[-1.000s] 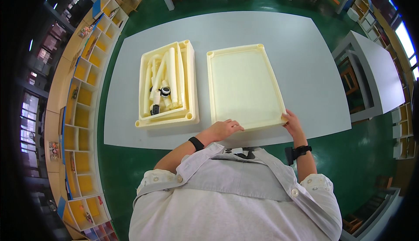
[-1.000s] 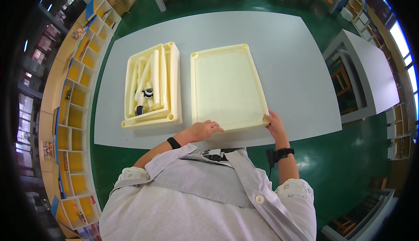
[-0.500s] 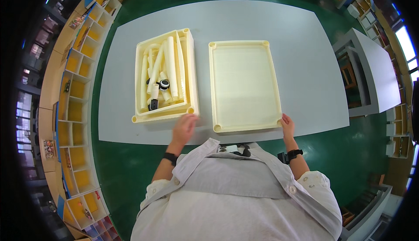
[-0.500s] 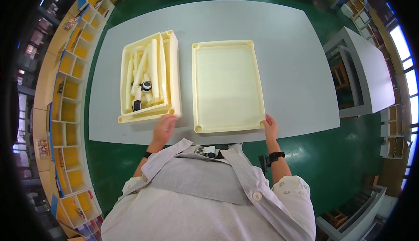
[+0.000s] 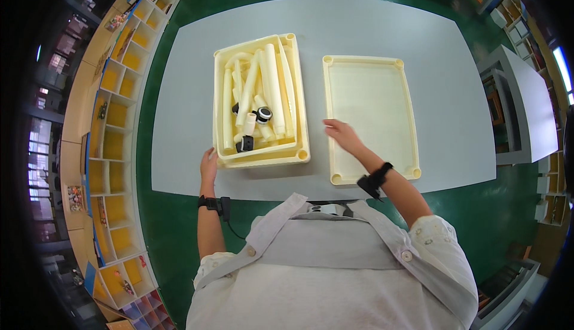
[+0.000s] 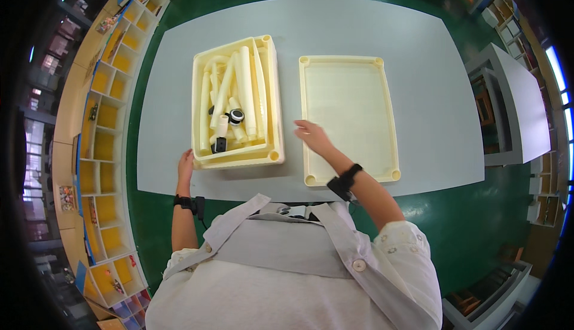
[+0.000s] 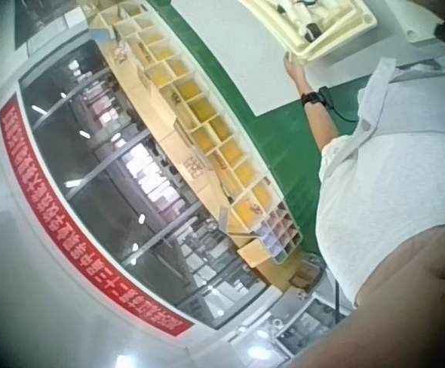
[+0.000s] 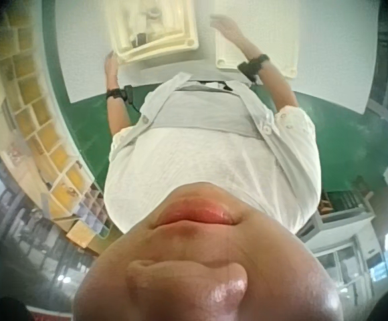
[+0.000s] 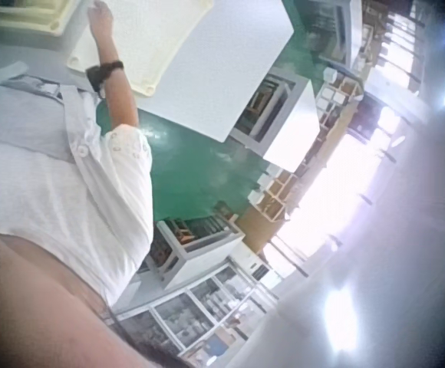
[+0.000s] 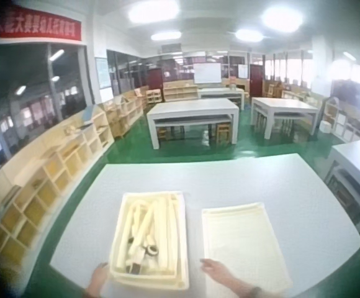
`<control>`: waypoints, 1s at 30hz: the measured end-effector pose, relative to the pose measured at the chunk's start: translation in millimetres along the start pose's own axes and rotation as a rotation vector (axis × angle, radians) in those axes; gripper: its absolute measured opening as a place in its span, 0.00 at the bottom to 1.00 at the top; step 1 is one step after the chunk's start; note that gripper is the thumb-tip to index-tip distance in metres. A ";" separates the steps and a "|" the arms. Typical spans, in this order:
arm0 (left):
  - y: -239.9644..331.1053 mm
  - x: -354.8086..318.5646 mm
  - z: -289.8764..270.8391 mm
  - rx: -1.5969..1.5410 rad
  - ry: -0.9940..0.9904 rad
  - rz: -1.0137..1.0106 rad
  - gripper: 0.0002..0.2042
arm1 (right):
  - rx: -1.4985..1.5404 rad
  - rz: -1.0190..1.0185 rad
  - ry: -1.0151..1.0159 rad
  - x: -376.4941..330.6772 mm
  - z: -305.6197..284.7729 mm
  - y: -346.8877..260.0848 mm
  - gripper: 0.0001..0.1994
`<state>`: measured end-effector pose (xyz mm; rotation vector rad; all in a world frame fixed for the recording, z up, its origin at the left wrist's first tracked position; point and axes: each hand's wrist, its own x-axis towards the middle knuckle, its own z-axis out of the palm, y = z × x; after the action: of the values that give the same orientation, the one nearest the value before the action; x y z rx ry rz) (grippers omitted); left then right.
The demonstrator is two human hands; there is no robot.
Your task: The person disassembles a three-tier plastic utility cart by hand, removing the top tray and support legs before placing the components into the bottom tray.
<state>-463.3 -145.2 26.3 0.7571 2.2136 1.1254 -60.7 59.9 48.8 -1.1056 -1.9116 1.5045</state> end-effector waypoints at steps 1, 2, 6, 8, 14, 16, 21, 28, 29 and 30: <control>-7.4 6.4 -5.4 0.153 -0.038 -0.029 0.24 | -0.020 0.037 -0.071 11.7 26.1 -1.2 0.21; -4.9 10.9 -2.4 0.154 -0.051 -0.021 0.24 | -0.046 0.083 -0.129 19.0 42.6 -0.8 0.23; 3.3 14.1 2.9 0.335 -0.143 -0.024 0.29 | -0.235 0.142 -0.190 15.9 58.2 -12.8 0.27; 25.3 8.5 11.9 0.457 -0.112 -0.100 0.29 | -0.441 0.062 -0.120 -2.7 39.5 12.9 0.30; 7.5 -2.4 5.2 0.248 0.016 0.016 0.23 | -0.938 -0.075 -0.278 -122.8 -21.1 43.0 0.32; 4.1 -4.6 7.8 0.258 0.069 0.048 0.21 | -1.038 -0.068 -0.394 -158.5 -60.4 52.5 0.34; 10.0 -1.9 11.0 0.292 0.046 0.021 0.21 | -1.196 0.088 0.018 -198.6 -107.9 92.1 0.27; -5.1 4.2 7.1 0.256 0.037 0.021 0.24 | -1.349 0.016 0.114 -177.6 -111.7 94.9 0.21; -10.9 3.5 4.4 0.247 0.043 0.020 0.24 | -1.336 0.079 0.128 -167.5 -105.4 92.1 0.20; -14.8 3.5 2.4 0.238 0.049 0.019 0.24 | -1.323 0.142 0.140 -153.3 -98.6 89.5 0.19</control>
<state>-467.6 -148.8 12.0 0.8567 2.4149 0.9075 129.1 -1.4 10.6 -1.7576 -2.7358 -0.0256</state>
